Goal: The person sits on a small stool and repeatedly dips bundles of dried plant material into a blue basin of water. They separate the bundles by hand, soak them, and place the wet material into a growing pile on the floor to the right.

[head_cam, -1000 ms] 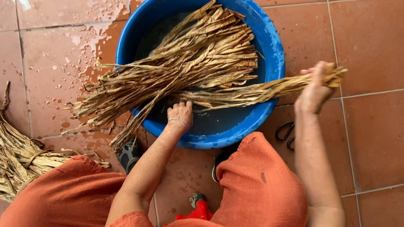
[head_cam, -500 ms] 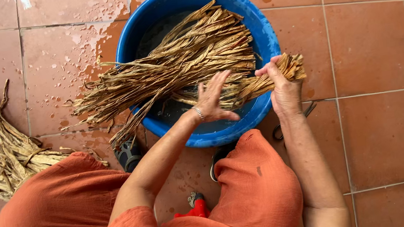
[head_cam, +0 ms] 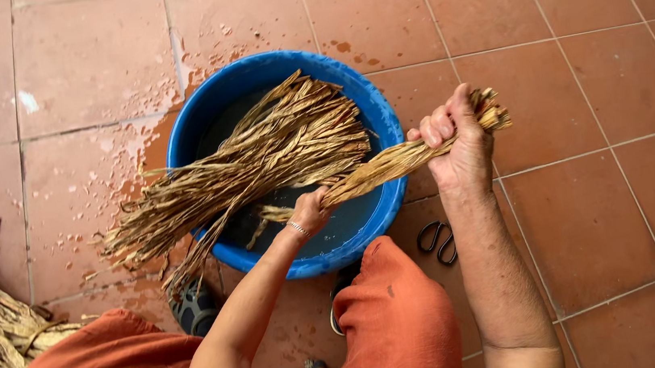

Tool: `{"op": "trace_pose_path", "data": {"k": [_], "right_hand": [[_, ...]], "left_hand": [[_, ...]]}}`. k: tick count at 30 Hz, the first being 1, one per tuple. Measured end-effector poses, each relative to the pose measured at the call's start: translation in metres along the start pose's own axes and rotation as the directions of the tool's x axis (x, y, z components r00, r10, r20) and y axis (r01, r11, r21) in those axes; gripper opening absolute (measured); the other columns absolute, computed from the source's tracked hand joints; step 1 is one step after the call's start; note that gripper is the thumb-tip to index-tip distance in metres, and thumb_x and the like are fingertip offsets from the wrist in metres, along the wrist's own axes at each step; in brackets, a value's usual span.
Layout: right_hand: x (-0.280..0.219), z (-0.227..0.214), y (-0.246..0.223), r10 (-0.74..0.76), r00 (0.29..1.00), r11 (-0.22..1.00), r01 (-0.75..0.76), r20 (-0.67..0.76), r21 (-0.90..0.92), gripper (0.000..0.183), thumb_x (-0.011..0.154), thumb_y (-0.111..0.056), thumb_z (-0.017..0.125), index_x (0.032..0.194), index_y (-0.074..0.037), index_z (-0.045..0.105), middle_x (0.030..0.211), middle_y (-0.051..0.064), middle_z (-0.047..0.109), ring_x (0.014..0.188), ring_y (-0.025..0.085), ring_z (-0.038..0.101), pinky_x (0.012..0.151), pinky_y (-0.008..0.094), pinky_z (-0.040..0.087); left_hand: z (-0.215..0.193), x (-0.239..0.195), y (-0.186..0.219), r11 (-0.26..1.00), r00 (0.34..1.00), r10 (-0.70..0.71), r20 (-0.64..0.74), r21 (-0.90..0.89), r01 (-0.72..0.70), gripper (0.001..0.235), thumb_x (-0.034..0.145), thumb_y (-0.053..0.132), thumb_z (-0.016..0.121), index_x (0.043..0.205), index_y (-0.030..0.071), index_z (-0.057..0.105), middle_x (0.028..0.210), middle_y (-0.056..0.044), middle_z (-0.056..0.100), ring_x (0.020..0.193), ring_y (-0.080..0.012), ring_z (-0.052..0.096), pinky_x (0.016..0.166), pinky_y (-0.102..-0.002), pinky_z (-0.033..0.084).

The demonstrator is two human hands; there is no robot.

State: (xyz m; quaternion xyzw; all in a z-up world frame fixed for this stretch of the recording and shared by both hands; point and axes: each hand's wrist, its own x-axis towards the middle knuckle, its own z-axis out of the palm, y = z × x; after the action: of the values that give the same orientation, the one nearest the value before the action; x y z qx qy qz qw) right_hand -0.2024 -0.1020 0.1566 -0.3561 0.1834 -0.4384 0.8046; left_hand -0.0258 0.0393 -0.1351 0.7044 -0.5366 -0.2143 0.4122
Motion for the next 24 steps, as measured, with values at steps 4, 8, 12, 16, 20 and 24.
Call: {"op": "trace_pose_path", "data": {"k": [4, 8, 12, 16, 20, 24], "right_hand": [[-0.003, -0.006, -0.002, -0.014, 1.0, 0.999, 0.013, -0.013, -0.051, 0.046, 0.108, -0.04, 0.061, 0.071, -0.019, 0.044, 0.062, -0.005, 0.036, 0.058, 0.012, 0.041, 0.071, 0.039, 0.048], [-0.004, -0.003, -0.007, -0.092, 0.995, 0.995, 0.091, -0.027, -0.035, 0.052, 0.106, -0.048, 0.055, 0.066, -0.019, 0.039, 0.054, -0.005, 0.029, 0.046, 0.012, 0.031, 0.057, 0.035, 0.041], [-0.003, 0.001, -0.002, -0.073, 0.997, 0.997, 0.073, -0.015, 0.006, 0.057, 0.107, -0.049, 0.052, 0.063, -0.02, 0.033, 0.051, -0.005, 0.024, 0.043, 0.012, 0.025, 0.052, 0.034, 0.036], [0.004, -0.005, 0.008, -0.098, 0.995, 0.993, 0.095, -0.035, -0.073, 0.059, 0.107, -0.047, 0.05, 0.059, -0.02, 0.029, 0.049, -0.005, 0.021, 0.041, 0.011, 0.021, 0.047, 0.034, 0.032], [0.018, -0.007, 0.025, -0.031, 0.997, 0.994, 0.023, -0.069, -0.111, 0.057, 0.106, -0.041, 0.05, 0.058, -0.021, 0.027, 0.048, -0.006, 0.02, 0.041, 0.01, 0.02, 0.045, 0.033, 0.029], [0.032, -0.001, 0.045, -0.006, 0.996, 0.968, -0.016, -0.088, -0.249, 0.053, 0.101, -0.032, 0.055, 0.057, -0.022, 0.027, 0.048, -0.006, 0.021, 0.039, 0.011, 0.02, 0.043, 0.035, 0.028]], "left_hand": [[0.003, -0.02, -0.032, 0.99, 0.994, -0.092, 0.056, 0.112, 0.085, 0.033, 0.091, 0.039, 0.077, 0.086, 0.008, 0.065, 0.077, -0.019, 0.069, 0.075, -0.0429, 0.066, 0.064, -0.05, 0.052], [-0.004, -0.032, -0.044, 0.992, 1.0, -0.024, -0.018, 0.124, 0.026, 0.024, 0.09, 0.035, 0.072, 0.086, 0.011, 0.068, 0.079, -0.019, 0.069, 0.078, -0.0436, 0.065, 0.065, -0.052, 0.052], [-0.014, -0.027, -0.042, 0.954, 0.982, -0.146, -0.119, 0.245, 0.172, 0.019, 0.088, 0.032, 0.071, 0.087, 0.013, 0.071, 0.082, -0.017, 0.072, 0.083, -0.0435, 0.066, 0.07, -0.054, 0.053], [-0.015, -0.027, -0.038, 0.889, 0.943, -0.316, -0.107, 0.314, 0.334, 0.015, 0.088, 0.03, 0.066, 0.09, 0.017, 0.074, 0.086, -0.016, 0.074, 0.085, -0.041, 0.07, 0.075, -0.053, 0.056], [-0.015, -0.033, -0.039, 0.871, 0.919, -0.385, -0.08, 0.297, 0.391, 0.016, 0.085, 0.027, 0.066, 0.093, 0.015, 0.073, 0.092, -0.016, 0.074, 0.092, -0.0419, 0.069, 0.081, -0.053, 0.056], [-0.021, -0.038, -0.035, 0.836, 0.885, -0.462, -0.061, 0.305, 0.457, 0.018, 0.088, 0.028, 0.065, 0.098, 0.016, 0.073, 0.099, -0.017, 0.074, 0.098, -0.0429, 0.068, 0.085, -0.054, 0.055]]}}
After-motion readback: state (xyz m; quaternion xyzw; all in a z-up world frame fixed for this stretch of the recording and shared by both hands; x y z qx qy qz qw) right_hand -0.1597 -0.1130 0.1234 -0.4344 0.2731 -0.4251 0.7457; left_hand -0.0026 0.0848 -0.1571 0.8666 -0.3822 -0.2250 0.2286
